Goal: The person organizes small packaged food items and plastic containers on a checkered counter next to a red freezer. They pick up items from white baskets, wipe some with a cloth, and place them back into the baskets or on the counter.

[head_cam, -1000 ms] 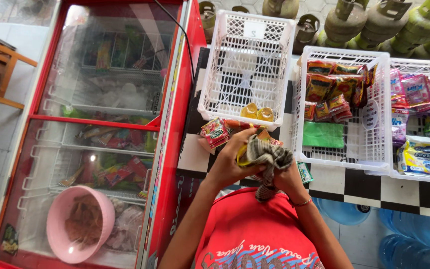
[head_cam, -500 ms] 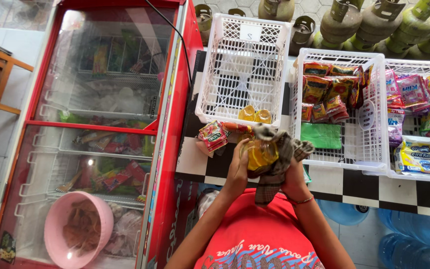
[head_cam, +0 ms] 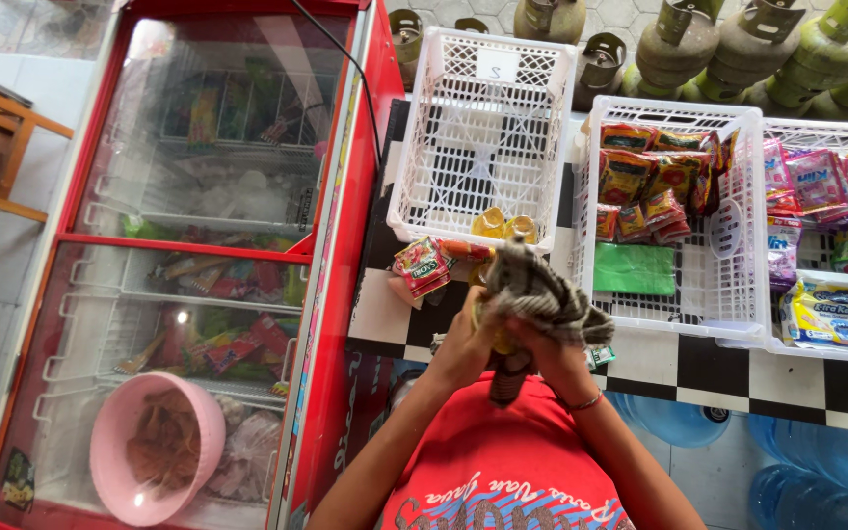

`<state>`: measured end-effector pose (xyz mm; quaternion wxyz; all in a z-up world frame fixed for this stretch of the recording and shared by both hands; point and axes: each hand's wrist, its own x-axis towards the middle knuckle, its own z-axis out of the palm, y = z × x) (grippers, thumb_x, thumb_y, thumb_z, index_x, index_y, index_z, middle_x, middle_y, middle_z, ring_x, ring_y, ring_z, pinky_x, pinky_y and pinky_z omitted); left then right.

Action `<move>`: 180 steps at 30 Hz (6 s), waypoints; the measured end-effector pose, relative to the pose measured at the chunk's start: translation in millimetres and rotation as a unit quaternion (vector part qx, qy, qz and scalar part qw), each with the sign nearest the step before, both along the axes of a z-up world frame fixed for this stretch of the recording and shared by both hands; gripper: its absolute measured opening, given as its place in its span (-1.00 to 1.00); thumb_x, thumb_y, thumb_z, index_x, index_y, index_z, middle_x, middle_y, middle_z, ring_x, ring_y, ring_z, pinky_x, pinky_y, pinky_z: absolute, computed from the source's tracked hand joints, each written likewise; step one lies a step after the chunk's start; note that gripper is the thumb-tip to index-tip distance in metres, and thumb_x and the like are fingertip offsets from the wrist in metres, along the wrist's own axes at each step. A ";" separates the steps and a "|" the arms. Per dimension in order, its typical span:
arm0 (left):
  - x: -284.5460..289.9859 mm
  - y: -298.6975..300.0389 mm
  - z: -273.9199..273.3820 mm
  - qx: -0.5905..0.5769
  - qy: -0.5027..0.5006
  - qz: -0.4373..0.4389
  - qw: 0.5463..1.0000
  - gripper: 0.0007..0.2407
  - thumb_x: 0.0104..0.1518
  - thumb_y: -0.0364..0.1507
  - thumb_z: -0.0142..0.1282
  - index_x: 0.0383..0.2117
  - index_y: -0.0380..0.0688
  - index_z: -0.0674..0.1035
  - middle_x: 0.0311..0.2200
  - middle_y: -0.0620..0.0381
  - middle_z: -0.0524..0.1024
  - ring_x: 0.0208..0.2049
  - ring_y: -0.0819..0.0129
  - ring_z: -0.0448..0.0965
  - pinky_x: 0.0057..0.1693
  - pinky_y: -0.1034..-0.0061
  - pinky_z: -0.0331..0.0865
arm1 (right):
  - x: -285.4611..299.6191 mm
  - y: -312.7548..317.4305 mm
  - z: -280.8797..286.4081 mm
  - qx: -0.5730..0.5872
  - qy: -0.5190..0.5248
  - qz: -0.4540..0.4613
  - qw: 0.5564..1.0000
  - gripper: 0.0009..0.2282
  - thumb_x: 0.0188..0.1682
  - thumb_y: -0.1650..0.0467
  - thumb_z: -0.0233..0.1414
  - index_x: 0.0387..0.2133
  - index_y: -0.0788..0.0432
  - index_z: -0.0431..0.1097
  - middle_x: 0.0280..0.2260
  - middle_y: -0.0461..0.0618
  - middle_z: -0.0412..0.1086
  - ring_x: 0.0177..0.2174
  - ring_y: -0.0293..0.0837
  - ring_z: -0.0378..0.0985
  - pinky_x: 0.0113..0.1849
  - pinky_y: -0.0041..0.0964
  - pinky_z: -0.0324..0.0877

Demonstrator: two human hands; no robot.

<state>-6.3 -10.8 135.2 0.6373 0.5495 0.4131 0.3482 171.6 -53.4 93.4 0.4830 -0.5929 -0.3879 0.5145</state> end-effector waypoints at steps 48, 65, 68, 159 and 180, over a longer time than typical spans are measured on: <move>-36.8 -13.4 55.8 0.258 0.085 0.139 0.952 -0.51 0.20 -0.26 0.26 0.21 -0.17 0.39 0.10 -0.19 0.40 0.12 -0.10 0.49 0.19 0.22 0.41 | 5.9 24.0 3.5 0.102 -0.050 0.257 0.960 -0.80 0.05 0.47 0.13 -0.07 0.27 0.49 -0.21 0.00 0.56 -0.24 -0.29 0.51 -0.16 -0.34 0.51; -21.0 -19.1 -4.6 0.355 0.239 0.204 0.880 -0.45 0.35 -0.19 0.03 0.30 -0.34 0.18 0.18 -0.18 0.31 0.20 -0.03 0.35 0.32 0.14 0.15 | -23.6 26.0 40.5 -0.199 0.433 0.013 0.879 -0.51 -0.07 0.05 -0.05 -0.05 0.15 0.39 -0.16 -0.01 0.55 -0.24 -0.13 0.65 -0.23 -0.20 0.58; -24.9 -16.5 1.9 0.358 0.257 0.154 0.884 -0.44 0.23 -0.26 0.23 0.21 -0.32 0.23 0.11 -0.14 0.36 0.12 -0.02 0.39 0.22 0.17 0.22 | -17.3 25.7 26.4 -0.108 0.296 0.049 0.948 -0.68 0.01 0.31 0.11 -0.03 0.25 0.40 -0.18 -0.01 0.51 -0.26 -0.19 0.57 -0.27 -0.24 0.51; -6.6 3.1 -66.5 0.049 0.072 0.180 0.980 -0.67 0.05 -0.44 0.34 -0.11 -0.26 0.50 -0.16 -0.11 0.61 -0.13 0.13 0.65 -0.01 0.33 0.53 | 91.7 30.2 25.2 0.094 0.232 -0.161 0.955 -0.67 0.17 0.46 -0.09 0.21 0.19 0.23 0.14 0.01 0.33 0.10 -0.08 0.43 0.12 -0.09 0.42; -95.1 -87.2 15.0 0.060 -0.032 0.083 0.994 -0.66 0.02 -0.50 0.36 -0.05 -0.23 0.56 -0.23 0.01 0.62 -0.18 0.40 0.59 -0.09 0.42 0.53 | -113.6 -7.0 108.3 0.071 -0.018 0.216 0.974 -0.81 0.02 0.45 0.05 -0.14 0.29 0.43 -0.26 0.06 0.52 -0.27 -0.28 0.51 -0.21 -0.33 0.45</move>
